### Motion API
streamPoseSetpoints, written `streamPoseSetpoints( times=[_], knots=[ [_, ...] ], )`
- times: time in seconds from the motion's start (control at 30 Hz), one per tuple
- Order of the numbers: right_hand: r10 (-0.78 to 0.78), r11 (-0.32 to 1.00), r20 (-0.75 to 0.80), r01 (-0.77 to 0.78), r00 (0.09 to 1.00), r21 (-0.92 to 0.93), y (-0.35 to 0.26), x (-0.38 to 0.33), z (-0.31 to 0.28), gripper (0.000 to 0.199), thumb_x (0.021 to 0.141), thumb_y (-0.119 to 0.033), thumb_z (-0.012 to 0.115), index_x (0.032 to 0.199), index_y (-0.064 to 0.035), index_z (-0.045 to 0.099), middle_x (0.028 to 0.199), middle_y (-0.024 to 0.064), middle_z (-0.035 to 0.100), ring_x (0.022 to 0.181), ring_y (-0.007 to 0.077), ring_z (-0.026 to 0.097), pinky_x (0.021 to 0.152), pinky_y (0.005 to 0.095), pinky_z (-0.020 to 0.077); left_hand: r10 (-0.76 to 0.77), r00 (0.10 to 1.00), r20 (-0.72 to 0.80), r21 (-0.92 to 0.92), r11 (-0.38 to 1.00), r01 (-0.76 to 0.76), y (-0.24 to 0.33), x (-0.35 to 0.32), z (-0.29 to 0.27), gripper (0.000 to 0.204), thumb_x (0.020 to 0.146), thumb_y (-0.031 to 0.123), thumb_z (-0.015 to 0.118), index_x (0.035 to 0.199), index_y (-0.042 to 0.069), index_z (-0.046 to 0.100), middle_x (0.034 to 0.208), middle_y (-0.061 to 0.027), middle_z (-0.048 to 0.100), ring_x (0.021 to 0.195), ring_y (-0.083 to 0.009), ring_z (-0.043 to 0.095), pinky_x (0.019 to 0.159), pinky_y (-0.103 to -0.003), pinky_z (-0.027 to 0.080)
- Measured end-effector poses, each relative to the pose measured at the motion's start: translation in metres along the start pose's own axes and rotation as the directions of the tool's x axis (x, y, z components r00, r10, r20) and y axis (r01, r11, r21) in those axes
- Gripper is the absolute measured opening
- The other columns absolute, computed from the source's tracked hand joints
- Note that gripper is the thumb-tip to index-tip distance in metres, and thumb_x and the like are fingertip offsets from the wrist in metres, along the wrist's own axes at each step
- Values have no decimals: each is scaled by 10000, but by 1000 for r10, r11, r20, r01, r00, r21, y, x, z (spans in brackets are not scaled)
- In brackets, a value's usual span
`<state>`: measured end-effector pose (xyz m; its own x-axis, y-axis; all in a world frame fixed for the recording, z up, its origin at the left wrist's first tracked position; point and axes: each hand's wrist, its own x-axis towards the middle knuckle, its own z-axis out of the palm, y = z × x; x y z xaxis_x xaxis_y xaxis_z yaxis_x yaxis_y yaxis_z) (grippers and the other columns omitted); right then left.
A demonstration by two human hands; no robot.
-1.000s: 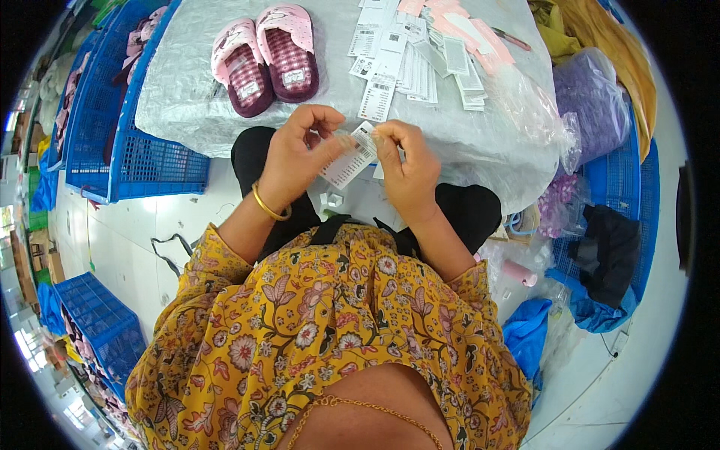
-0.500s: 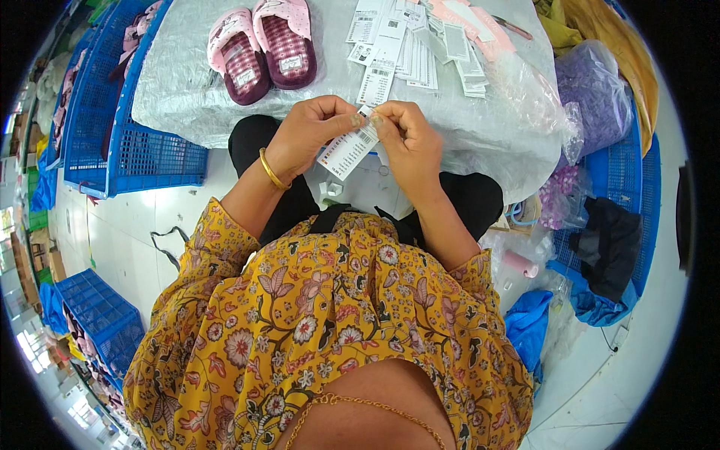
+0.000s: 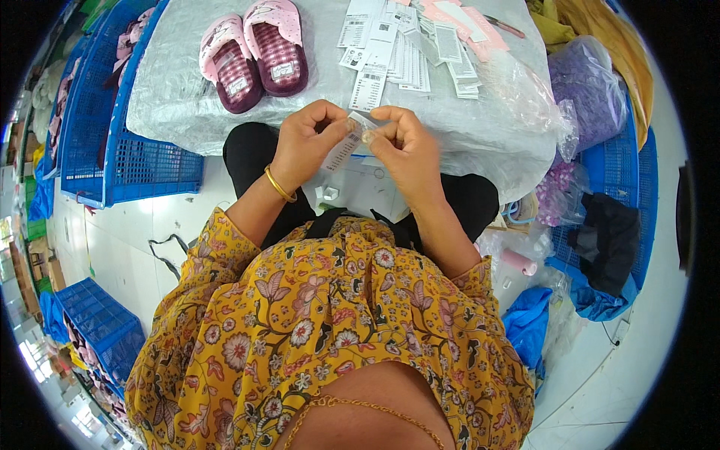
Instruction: The person sits on the floor and repeatedly picks up small paper tags, peels off backing, and attaches them to pink slippers. They place the tagged slippers into a blue basket and continue the process with additional slippers and tags.
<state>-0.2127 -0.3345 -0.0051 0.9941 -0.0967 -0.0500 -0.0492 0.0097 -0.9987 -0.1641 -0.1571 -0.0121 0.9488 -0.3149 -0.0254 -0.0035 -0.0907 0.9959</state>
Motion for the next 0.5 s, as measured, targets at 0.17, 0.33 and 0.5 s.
streamPoseSetpoints(
  times=[0.17,0.33,0.5],
  knots=[
    [44,999,4,-44,999,9,0,1,0,298,839,-74,711,1099,25,603,787,29,659,701,54,569,628,224,465,88,996,-32,12,996,-88,3,-3,4,68,867,54,693,884,4,651,775,23,627,699,-19,528,595,-190,434],
    [98,994,4,-98,995,49,-3,-1,-1,272,839,-69,701,1085,21,624,797,19,654,708,56,564,632,219,459,147,989,-31,86,986,-144,5,-6,6,64,863,50,696,883,5,655,789,13,627,709,-31,537,623,-200,440],
    [135,982,52,-140,990,129,4,-1,-5,266,836,-64,685,1084,15,631,796,-9,612,703,46,529,627,210,429,321,946,-51,251,921,-300,10,-9,10,73,833,54,717,853,10,664,765,-14,621,692,-70,558,611,-230,448]
  ],
)
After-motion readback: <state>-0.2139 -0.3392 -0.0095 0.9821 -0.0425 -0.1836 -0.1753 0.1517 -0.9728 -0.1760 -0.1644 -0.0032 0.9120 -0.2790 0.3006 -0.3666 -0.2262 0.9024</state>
